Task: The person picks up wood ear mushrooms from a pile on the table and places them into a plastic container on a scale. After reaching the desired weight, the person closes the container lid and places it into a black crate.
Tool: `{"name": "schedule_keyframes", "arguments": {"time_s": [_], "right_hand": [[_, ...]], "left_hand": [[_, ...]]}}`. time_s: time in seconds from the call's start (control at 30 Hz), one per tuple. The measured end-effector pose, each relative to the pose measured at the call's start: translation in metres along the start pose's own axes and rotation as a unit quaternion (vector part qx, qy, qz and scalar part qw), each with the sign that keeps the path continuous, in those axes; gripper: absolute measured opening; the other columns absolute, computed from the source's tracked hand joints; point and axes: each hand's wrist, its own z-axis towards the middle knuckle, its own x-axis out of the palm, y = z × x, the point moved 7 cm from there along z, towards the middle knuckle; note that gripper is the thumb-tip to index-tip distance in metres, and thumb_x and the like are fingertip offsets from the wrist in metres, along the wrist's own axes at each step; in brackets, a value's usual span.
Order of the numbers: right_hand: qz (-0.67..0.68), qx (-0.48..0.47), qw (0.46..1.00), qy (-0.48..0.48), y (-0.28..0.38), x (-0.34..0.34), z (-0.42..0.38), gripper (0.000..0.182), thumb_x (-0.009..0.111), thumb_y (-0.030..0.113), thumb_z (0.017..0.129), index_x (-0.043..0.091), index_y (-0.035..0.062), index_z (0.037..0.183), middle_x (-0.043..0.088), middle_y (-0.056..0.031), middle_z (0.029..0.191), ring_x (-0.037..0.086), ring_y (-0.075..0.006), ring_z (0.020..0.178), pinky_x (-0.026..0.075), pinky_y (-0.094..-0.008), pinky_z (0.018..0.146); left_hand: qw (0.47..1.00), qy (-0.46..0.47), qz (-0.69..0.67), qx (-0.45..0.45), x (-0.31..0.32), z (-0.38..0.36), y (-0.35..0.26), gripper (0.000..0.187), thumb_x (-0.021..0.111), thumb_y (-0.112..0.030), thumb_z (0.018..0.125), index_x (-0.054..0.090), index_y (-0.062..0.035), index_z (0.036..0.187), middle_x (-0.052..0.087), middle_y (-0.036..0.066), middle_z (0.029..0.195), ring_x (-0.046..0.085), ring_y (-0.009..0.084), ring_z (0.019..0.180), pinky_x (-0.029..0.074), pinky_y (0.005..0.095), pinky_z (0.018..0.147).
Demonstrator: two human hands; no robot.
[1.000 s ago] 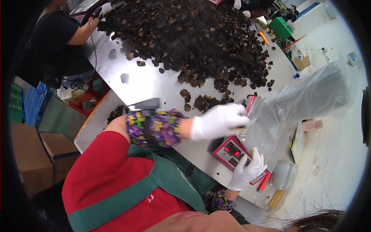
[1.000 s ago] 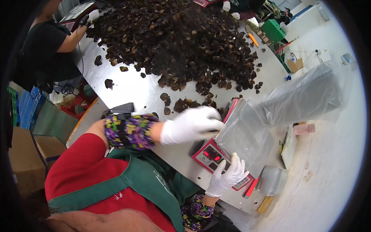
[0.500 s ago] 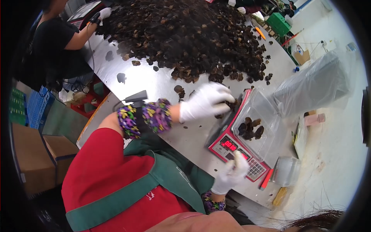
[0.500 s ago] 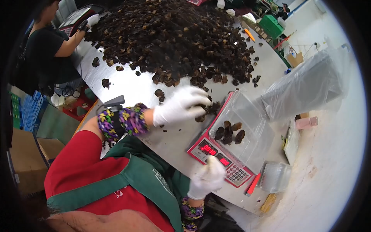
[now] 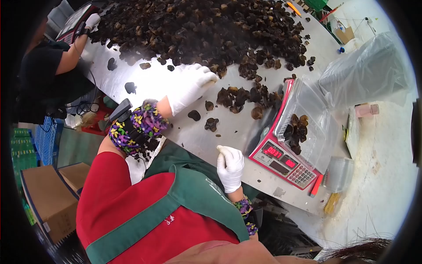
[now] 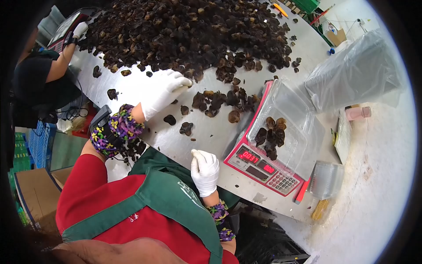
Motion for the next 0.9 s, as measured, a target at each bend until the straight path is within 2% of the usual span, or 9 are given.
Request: {"name": "schedule_keyframes", "arguments": {"time_s": [0.17,0.3,0.37,0.53,0.67,0.73,0.77,0.87,0.9], "right_hand": [[-0.005,0.011,1.000,-0.001,-0.005,0.002,-0.004,0.028,0.069,0.002,0.082,0.071,0.0093,0.109,0.069,-0.0082,0.103,0.062,-0.0303,0.094,0.050,-0.0405,0.083],[-0.009,0.014,1.000,-0.005,-0.004,0.002,-0.003,0.027,0.069,0.002,0.082,0.071,0.0094,0.109,0.068,-0.0081,0.102,0.062,-0.0300,0.093,0.050,-0.0405,0.082],[-0.006,0.013,1.000,-0.007,-0.004,0.002,-0.003,0.027,0.069,0.002,0.082,0.071,0.0095,0.109,0.068,-0.0080,0.102,0.062,-0.0300,0.093,0.050,-0.0405,0.082],[-0.010,0.003,1.000,-0.008,-0.005,0.004,-0.003,0.026,0.069,0.003,0.083,0.071,0.0096,0.109,0.068,-0.0079,0.102,0.062,-0.0298,0.093,0.049,-0.0407,0.082],[-0.015,0.008,1.000,-0.010,-0.005,0.002,-0.004,0.026,0.069,0.004,0.084,0.071,0.0095,0.109,0.068,-0.0081,0.103,0.062,-0.0300,0.093,0.049,-0.0409,0.082],[-0.019,0.004,1.000,-0.012,-0.005,0.003,-0.005,0.027,0.069,0.004,0.083,0.071,0.0092,0.109,0.068,-0.0083,0.103,0.062,-0.0303,0.094,0.049,-0.0410,0.082],[-0.017,0.005,1.000,-0.013,-0.005,0.003,-0.006,0.027,0.069,0.004,0.083,0.071,0.0092,0.109,0.068,-0.0083,0.103,0.062,-0.0303,0.094,0.049,-0.0410,0.082],[-0.007,-0.005,1.000,-0.015,-0.004,0.003,-0.006,0.026,0.069,0.004,0.083,0.071,0.0090,0.109,0.068,-0.0086,0.104,0.062,-0.0306,0.094,0.050,-0.0412,0.082],[-0.009,-0.001,1.000,-0.013,-0.004,0.003,-0.006,0.026,0.069,0.004,0.084,0.071,0.0090,0.109,0.068,-0.0088,0.104,0.062,-0.0307,0.094,0.050,-0.0412,0.082]], "left_hand": [[0.991,0.040,-0.050,0.120,0.051,0.003,-0.017,0.019,0.072,-0.016,0.083,0.069,-0.0179,0.102,0.060,0.005,0.088,0.062,0.0254,0.089,0.048,0.0411,0.078],[0.984,0.105,-0.128,0.067,0.054,-0.002,-0.014,0.011,0.072,-0.016,0.082,0.068,-0.0134,0.092,0.061,0.006,0.084,0.063,0.0287,0.086,0.049,0.0410,0.076],[0.946,0.198,-0.252,-0.041,0.059,-0.008,-0.008,0.012,0.073,-0.019,0.083,0.066,-0.0097,0.085,0.064,0.008,0.081,0.065,0.0302,0.080,0.051,0.0427,0.071],[0.991,0.072,-0.116,0.011,0.043,0.006,-0.011,0.015,0.072,-0.022,0.084,0.065,-0.0082,0.084,0.065,0.011,0.083,0.066,0.0325,0.080,0.052,0.0430,0.070],[0.991,0.087,-0.098,0.028,0.052,0.008,-0.018,0.015,0.070,-0.019,0.092,0.062,-0.0074,0.086,0.062,0.009,0.083,0.062,0.0251,0.078,0.049,0.0372,0.070],[0.967,0.038,-0.235,-0.091,0.042,0.007,-0.007,0.017,0.070,-0.022,0.091,0.062,-0.0068,0.086,0.065,0.007,0.080,0.065,0.0238,0.073,0.049,0.0379,0.066],[0.967,0.039,-0.234,-0.090,0.033,0.006,-0.007,0.017,0.070,-0.022,0.091,0.062,-0.0068,0.086,0.065,0.007,0.080,0.065,0.0238,0.073,0.049,0.0379,0.066],[0.844,0.152,-0.458,-0.233,0.021,-0.022,0.013,0.018,0.065,-0.018,0.098,0.062,-0.0041,0.088,0.060,-0.005,0.080,0.058,0.0044,0.075,0.048,0.0254,0.069],[0.848,0.138,-0.453,-0.238,0.000,-0.032,0.009,0.017,0.066,-0.016,0.096,0.062,-0.0035,0.085,0.061,-0.003,0.078,0.059,0.0047,0.072,0.048,0.0242,0.067]]}}
